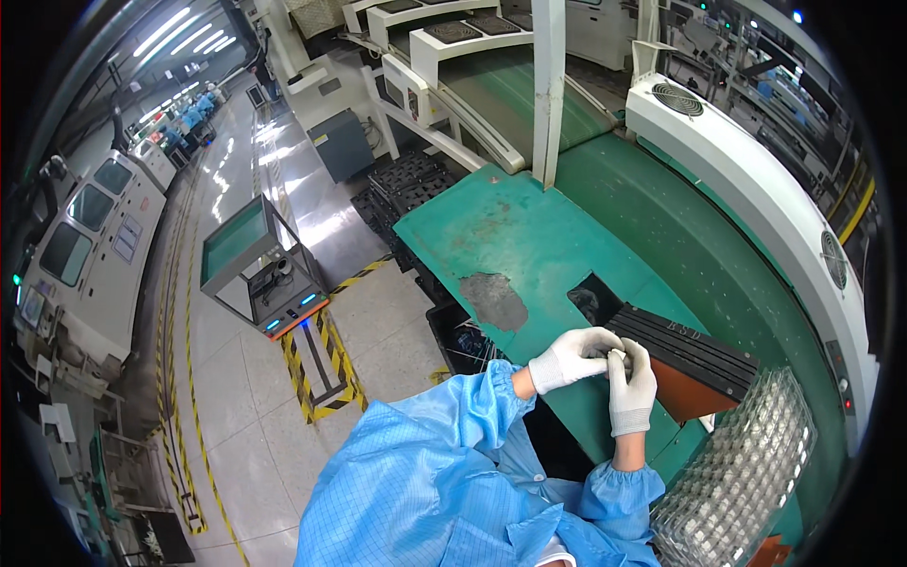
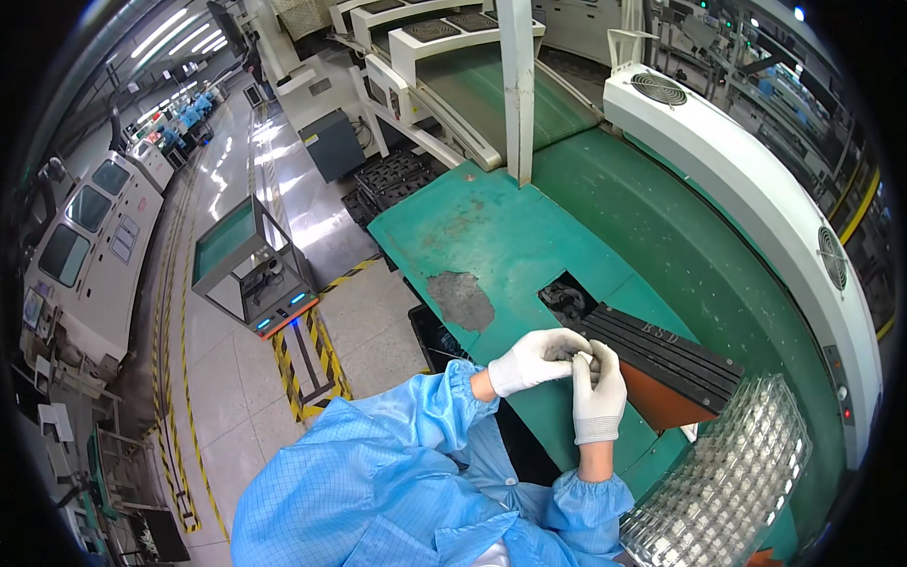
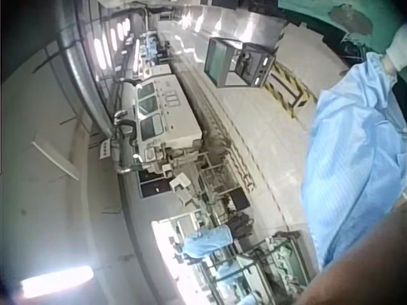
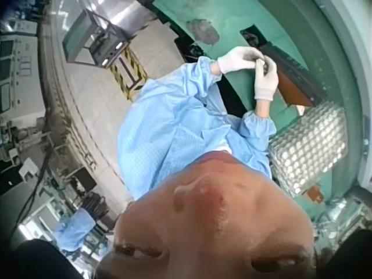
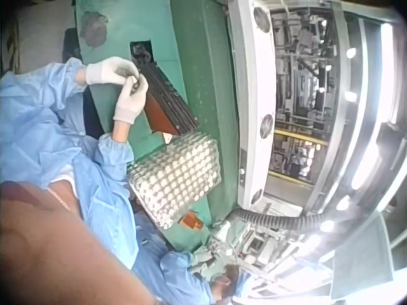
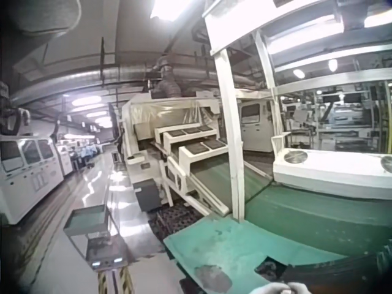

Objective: Inspecting and assembling small components on green printed circuit boards at an industrial workstation.

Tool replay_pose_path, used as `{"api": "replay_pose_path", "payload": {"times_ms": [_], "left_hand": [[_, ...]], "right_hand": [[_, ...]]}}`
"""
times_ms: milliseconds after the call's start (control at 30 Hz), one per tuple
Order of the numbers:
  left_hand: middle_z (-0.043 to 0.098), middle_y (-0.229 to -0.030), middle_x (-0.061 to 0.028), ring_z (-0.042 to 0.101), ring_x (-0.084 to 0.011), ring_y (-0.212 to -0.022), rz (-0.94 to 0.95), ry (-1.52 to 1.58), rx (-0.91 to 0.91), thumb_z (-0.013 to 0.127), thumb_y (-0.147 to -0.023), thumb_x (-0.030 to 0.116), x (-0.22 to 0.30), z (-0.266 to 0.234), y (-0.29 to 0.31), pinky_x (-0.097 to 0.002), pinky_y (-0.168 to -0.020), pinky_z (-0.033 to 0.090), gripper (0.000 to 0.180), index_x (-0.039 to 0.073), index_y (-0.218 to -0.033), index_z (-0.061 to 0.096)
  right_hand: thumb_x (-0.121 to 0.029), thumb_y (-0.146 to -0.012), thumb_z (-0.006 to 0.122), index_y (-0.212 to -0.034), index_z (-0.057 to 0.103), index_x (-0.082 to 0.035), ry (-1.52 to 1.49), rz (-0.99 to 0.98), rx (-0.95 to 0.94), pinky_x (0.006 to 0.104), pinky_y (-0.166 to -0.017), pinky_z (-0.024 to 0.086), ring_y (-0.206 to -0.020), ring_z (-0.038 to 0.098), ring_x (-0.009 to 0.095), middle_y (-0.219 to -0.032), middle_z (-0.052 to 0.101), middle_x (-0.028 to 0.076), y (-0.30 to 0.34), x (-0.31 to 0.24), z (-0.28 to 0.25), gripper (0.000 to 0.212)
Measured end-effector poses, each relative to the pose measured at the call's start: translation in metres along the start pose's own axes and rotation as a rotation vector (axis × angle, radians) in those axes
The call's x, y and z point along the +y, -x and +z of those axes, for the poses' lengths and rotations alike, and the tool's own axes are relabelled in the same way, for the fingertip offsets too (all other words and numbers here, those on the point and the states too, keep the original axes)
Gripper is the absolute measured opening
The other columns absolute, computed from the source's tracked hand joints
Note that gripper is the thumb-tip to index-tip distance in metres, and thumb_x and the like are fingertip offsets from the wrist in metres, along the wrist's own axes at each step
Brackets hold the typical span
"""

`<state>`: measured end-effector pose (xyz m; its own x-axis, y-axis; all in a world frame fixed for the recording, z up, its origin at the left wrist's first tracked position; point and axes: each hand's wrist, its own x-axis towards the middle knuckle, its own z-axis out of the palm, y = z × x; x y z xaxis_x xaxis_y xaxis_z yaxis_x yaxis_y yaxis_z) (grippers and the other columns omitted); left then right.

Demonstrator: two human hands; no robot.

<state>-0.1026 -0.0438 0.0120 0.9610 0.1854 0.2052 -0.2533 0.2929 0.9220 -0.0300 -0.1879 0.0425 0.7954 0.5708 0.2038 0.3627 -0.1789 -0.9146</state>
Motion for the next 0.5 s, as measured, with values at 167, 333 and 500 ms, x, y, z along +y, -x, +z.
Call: {"api": "replay_pose_path", "payload": {"times_ms": [167,333,500], "left_hand": [[0.066,-0.115,-0.0132,0.065,-0.0216,-0.111,0.023,-0.010,0.000,0.064,-0.092,0.000,0.0004,0.0015,-0.0009,-0.0355,-0.100,0.051,0.031,-0.004,-0.122,0.058],[0.066,-0.114,-0.0124,0.065,-0.0205,-0.109,0.037,-0.001,0.003,0.065,-0.092,0.000,0.0023,0.0025,-0.0009,-0.0350,-0.099,0.051,0.029,-0.003,-0.121,0.059],[0.066,-0.113,-0.0119,0.065,-0.0200,-0.108,0.053,0.011,0.001,0.064,-0.092,0.000,-0.0008,0.0026,-0.0021,-0.0347,-0.099,0.051,0.029,-0.003,-0.120,0.059]], "right_hand": [[-0.016,-0.095,0.066,-0.123,0.061,0.002,-0.014,0.061,-0.031,0.0266,-0.078,0.053,-0.083,0.064,0.012,-0.096,0.068,0.009,-0.0003,-0.0030,-0.0016,0.034],[-0.014,-0.095,0.066,-0.123,0.061,0.002,0.015,0.055,-0.045,0.0265,-0.079,0.053,-0.085,0.064,0.012,-0.096,0.068,0.009,-0.0005,-0.0068,-0.0025,0.033],[-0.014,-0.095,0.066,-0.123,0.061,0.001,0.017,0.038,-0.041,0.0268,-0.079,0.053,-0.085,0.065,0.013,-0.096,0.068,0.009,-0.0002,-0.0080,-0.0026,0.032]]}}
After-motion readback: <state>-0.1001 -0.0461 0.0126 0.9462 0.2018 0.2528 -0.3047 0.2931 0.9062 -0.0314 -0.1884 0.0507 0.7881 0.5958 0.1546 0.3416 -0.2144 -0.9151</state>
